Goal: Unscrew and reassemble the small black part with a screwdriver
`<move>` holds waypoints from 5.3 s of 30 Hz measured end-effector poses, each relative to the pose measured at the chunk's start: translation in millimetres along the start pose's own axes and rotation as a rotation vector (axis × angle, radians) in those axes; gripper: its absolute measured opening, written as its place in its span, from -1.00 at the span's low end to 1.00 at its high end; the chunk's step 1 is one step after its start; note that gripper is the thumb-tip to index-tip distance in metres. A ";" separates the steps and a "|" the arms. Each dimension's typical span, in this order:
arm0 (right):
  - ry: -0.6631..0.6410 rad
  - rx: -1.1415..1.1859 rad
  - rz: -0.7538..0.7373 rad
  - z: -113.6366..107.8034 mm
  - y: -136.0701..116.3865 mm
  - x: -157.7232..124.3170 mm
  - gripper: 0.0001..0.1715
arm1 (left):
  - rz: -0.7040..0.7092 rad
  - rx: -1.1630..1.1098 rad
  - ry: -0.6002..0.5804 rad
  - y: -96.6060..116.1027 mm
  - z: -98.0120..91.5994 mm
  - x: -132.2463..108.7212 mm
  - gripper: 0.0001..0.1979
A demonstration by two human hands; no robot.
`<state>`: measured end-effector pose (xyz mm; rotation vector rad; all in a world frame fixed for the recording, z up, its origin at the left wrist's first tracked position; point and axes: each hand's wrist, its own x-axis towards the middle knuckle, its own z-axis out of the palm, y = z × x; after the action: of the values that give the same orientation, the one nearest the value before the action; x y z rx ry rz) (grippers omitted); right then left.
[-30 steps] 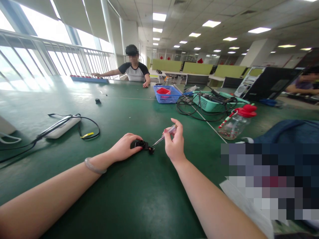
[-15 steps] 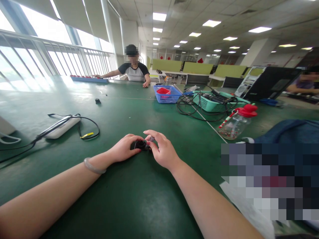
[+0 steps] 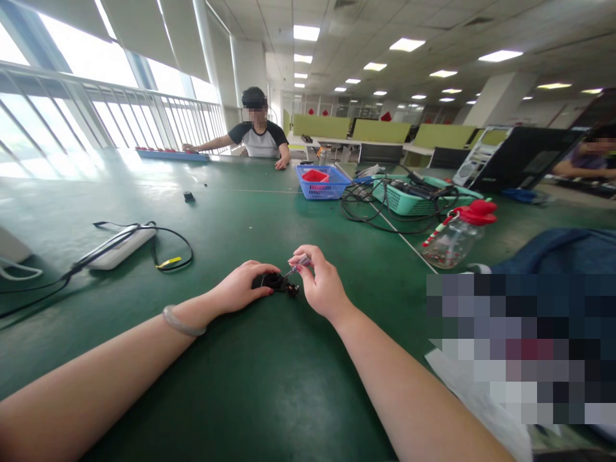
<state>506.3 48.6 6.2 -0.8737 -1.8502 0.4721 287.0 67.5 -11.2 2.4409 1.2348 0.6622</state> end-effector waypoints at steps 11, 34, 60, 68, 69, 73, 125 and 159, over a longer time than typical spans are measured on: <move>-0.023 -0.044 -0.240 5.6 -16.5 -8.8 -0.69 | -0.024 0.042 0.004 -1.5 -1.4 1.4 -0.54; -0.116 -0.242 -0.171 8.9 -17.3 -3.2 -0.76 | 0.058 0.039 0.063 1.8 -1.5 -1.8 -0.58; 0.248 0.051 0.102 -4.0 4.8 -0.5 -0.65 | -0.141 0.094 0.186 2.0 1.5 -1.9 -0.68; 0.336 0.187 0.042 -3.9 9.3 0.9 -0.67 | 0.083 0.141 -0.049 29.8 11.0 -7.2 -0.50; 0.368 0.209 0.046 -5.1 11.4 1.6 -0.68 | 0.089 0.148 -0.047 31.4 12.2 -7.4 -0.54; 0.442 0.202 0.058 -7.6 16.9 2.4 -0.68 | 0.096 0.126 -0.038 31.2 12.7 -7.7 -0.68; 0.162 0.146 0.034 2.2 7.6 -3.7 -0.64 | -0.478 0.460 0.195 -152.2 -139.3 -225.9 -0.47; 0.168 0.145 0.029 0.1 4.9 -3.5 -0.65 | -0.561 0.375 0.296 -137.7 -136.9 -227.8 -0.42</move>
<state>508.8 49.3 0.7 -0.8176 -1.6310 0.5284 3.8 -29.0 -20.8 2.1284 2.2185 0.6811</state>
